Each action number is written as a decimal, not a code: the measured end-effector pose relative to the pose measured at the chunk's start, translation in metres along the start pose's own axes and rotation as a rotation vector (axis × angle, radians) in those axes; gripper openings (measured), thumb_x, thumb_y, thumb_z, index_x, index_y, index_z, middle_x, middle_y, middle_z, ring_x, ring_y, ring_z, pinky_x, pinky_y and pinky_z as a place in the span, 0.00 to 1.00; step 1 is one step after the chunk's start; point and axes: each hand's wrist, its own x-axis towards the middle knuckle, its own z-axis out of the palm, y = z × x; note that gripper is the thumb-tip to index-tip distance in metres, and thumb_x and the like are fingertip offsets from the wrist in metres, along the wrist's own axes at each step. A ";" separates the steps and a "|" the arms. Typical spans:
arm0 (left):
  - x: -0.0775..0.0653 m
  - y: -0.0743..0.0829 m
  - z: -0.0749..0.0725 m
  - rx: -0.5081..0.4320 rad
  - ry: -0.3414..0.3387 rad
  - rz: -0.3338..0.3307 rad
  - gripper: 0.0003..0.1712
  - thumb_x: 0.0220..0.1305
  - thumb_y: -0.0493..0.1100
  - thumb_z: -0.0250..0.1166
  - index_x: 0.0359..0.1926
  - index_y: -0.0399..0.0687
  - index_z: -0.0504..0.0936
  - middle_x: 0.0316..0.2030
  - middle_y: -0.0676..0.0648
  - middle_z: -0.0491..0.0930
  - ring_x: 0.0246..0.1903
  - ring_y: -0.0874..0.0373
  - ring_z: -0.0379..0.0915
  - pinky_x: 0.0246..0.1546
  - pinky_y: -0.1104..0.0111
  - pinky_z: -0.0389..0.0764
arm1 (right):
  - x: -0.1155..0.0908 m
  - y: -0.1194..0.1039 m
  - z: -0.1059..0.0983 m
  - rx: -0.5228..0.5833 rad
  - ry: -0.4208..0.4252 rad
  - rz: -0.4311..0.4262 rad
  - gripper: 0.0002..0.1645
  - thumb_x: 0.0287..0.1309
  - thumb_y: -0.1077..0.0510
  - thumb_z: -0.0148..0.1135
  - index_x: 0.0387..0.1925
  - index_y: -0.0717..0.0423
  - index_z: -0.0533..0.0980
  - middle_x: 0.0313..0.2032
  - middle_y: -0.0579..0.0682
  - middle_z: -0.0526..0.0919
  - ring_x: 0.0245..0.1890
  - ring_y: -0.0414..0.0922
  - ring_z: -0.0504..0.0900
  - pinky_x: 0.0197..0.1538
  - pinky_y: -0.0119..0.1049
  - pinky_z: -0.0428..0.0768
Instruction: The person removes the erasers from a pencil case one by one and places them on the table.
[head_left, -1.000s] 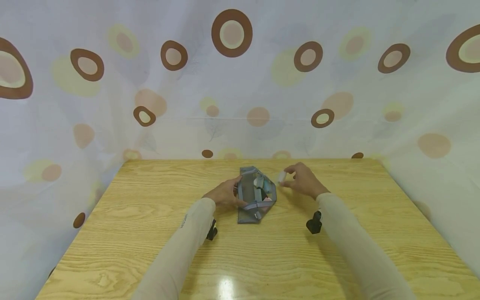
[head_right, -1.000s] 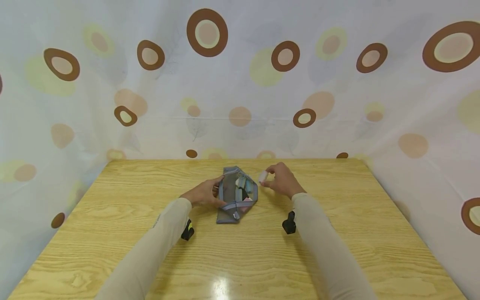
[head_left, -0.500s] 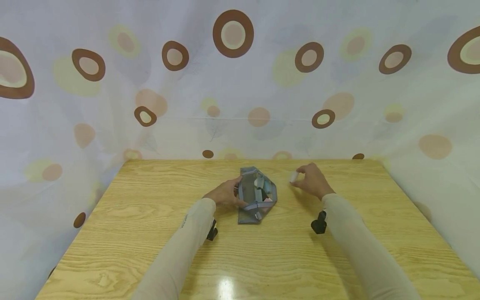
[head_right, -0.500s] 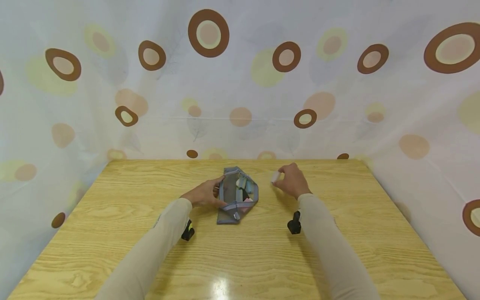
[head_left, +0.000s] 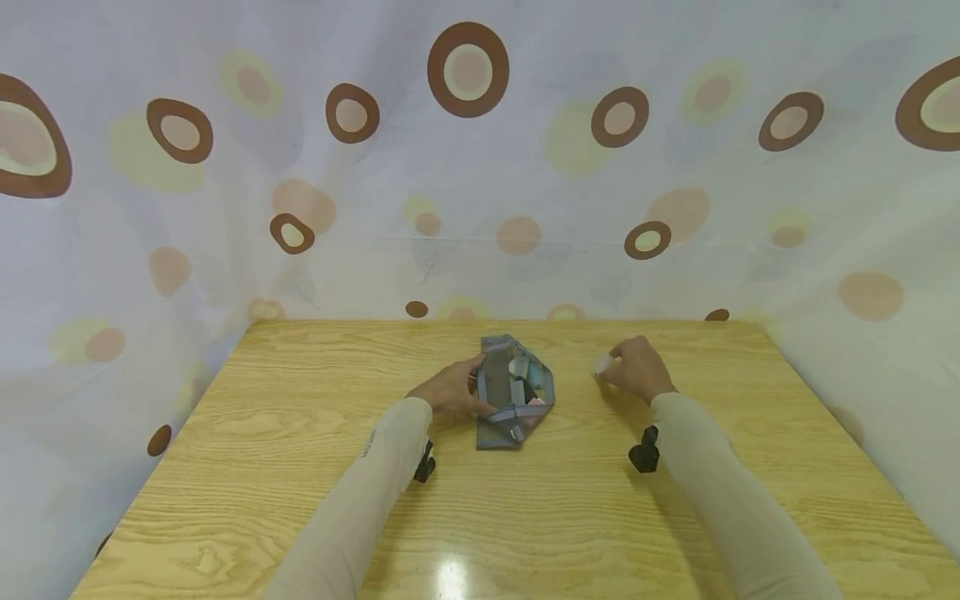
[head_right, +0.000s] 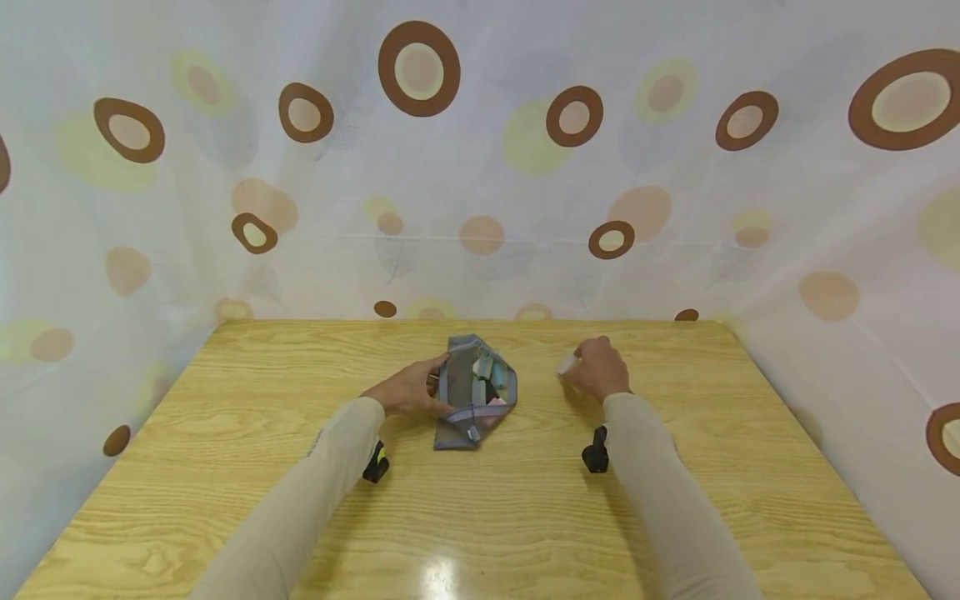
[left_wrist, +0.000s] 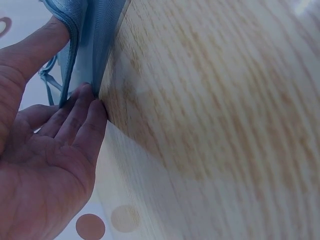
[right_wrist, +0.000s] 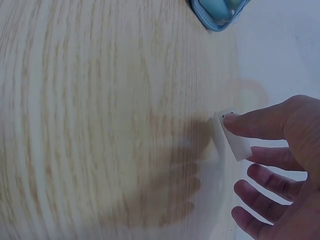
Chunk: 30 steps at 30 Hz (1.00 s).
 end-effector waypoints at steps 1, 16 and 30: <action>0.000 0.000 0.000 0.001 0.000 0.003 0.62 0.58 0.40 0.77 0.81 0.41 0.44 0.64 0.38 0.72 0.64 0.44 0.69 0.65 0.54 0.72 | -0.001 0.000 0.000 0.001 -0.005 0.004 0.27 0.57 0.58 0.70 0.49 0.80 0.79 0.53 0.76 0.78 0.58 0.73 0.71 0.56 0.65 0.75; 0.001 0.000 0.001 0.003 0.011 -0.006 0.61 0.58 0.39 0.77 0.81 0.42 0.45 0.66 0.37 0.71 0.65 0.43 0.69 0.66 0.54 0.71 | -0.007 0.004 -0.001 0.014 -0.047 0.037 0.28 0.58 0.57 0.70 0.48 0.81 0.79 0.53 0.78 0.77 0.56 0.73 0.72 0.52 0.63 0.78; 0.003 -0.004 0.001 0.016 0.008 0.007 0.62 0.58 0.41 0.77 0.81 0.41 0.44 0.65 0.37 0.71 0.65 0.44 0.69 0.66 0.54 0.71 | -0.009 0.002 -0.003 0.021 -0.057 0.069 0.28 0.57 0.57 0.71 0.48 0.80 0.79 0.56 0.78 0.75 0.57 0.74 0.72 0.53 0.63 0.78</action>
